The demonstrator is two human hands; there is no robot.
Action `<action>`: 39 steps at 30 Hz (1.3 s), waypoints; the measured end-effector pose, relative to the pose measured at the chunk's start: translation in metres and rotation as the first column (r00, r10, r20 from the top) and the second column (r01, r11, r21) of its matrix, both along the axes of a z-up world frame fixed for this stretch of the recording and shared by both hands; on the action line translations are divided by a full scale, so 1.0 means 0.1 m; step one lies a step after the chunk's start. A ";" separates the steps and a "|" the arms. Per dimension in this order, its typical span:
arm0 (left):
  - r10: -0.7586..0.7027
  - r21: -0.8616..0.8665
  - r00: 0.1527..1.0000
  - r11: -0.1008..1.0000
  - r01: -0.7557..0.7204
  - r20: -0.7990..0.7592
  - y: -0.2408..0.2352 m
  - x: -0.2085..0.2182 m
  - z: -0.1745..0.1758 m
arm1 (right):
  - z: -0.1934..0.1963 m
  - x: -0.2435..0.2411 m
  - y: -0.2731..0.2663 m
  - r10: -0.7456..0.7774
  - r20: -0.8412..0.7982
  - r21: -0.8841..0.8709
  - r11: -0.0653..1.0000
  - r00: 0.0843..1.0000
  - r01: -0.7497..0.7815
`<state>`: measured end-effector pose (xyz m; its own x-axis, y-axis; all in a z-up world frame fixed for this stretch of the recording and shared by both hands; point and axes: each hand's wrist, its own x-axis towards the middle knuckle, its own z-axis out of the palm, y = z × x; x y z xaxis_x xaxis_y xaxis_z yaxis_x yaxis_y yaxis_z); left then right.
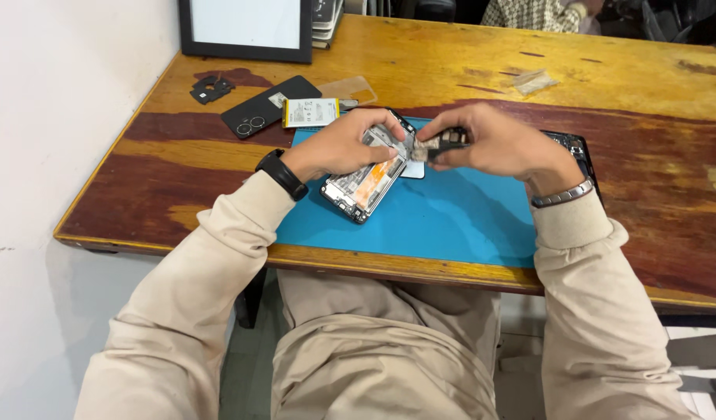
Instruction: The person disassembles a smartphone, removes the motherboard, and uses a small brush to clean components on the board. They then reposition the motherboard within the phone chassis.
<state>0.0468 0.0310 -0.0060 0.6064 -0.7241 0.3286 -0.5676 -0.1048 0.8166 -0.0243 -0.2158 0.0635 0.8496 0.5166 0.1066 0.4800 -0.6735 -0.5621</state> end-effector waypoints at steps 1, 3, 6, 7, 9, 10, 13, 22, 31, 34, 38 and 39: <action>-0.006 0.006 1.000 1.000 0.006 0.000 0.00 0.01 -0.01 | 0.00 0.01 0.00 -0.038 -0.101 0.071 0.996 0.994 0.045; -0.016 0.018 1.000 1.000 0.016 -0.001 -0.01 0.01 -0.01 | 0.00 0.02 -0.01 -0.087 -0.305 0.197 0.969 0.948 0.152; 0.043 0.104 0.998 0.994 -0.039 -0.039 0.00 -0.01 0.02 | 0.03 0.00 -0.06 -0.065 -0.193 0.086 0.993 0.979 0.083; 0.042 0.106 0.998 0.994 -0.038 -0.037 0.00 -0.03 0.03 | 0.03 -0.01 -0.07 -0.018 -0.215 0.096 0.995 0.976 0.039; 0.040 0.110 0.999 0.993 -0.036 -0.032 0.00 -0.05 0.05 | 0.05 -0.03 -0.08 0.076 -0.257 0.117 0.992 0.963 -0.047; 0.036 0.109 0.999 0.993 -0.034 -0.025 0.00 -0.06 0.06 | 0.05 -0.04 -0.07 0.031 -0.257 0.093 0.996 0.966 -0.007; 0.022 0.092 1.000 0.996 -0.021 -0.009 0.00 -0.04 0.05 | 0.02 -0.03 -0.02 -0.089 -0.250 0.084 0.990 0.964 0.113; 0.057 0.035 0.979 0.998 -0.052 -0.193 -0.05 0.05 -0.05 | -0.11 0.07 0.04 -0.168 -0.102 0.170 0.968 0.981 0.183; 0.020 0.003 0.997 1.000 -0.020 0.071 -0.06 -0.11 0.05 | -0.12 0.07 0.05 -0.177 -0.079 0.245 0.951 0.981 0.191; 0.041 -0.014 0.999 0.999 -0.041 0.012 -0.06 -0.11 0.05 | -0.12 0.07 0.05 -0.154 -0.067 0.267 0.949 0.986 0.166; 0.058 -0.029 0.989 0.998 -0.062 -0.135 -0.07 -0.12 0.05 | -0.13 0.08 0.05 -0.179 -0.113 0.258 0.945 0.977 0.203; 0.070 -0.023 0.985 0.997 -0.075 -0.156 -0.08 -0.11 0.06 | -0.12 0.10 0.04 -0.197 -0.128 0.249 0.942 0.972 0.224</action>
<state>0.0354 0.0230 -0.0001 0.7020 -0.6682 0.2464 -0.4255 -0.1161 0.8975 -0.0148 -0.2118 0.0519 0.9490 0.2904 0.1226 0.2759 -0.5772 -0.7686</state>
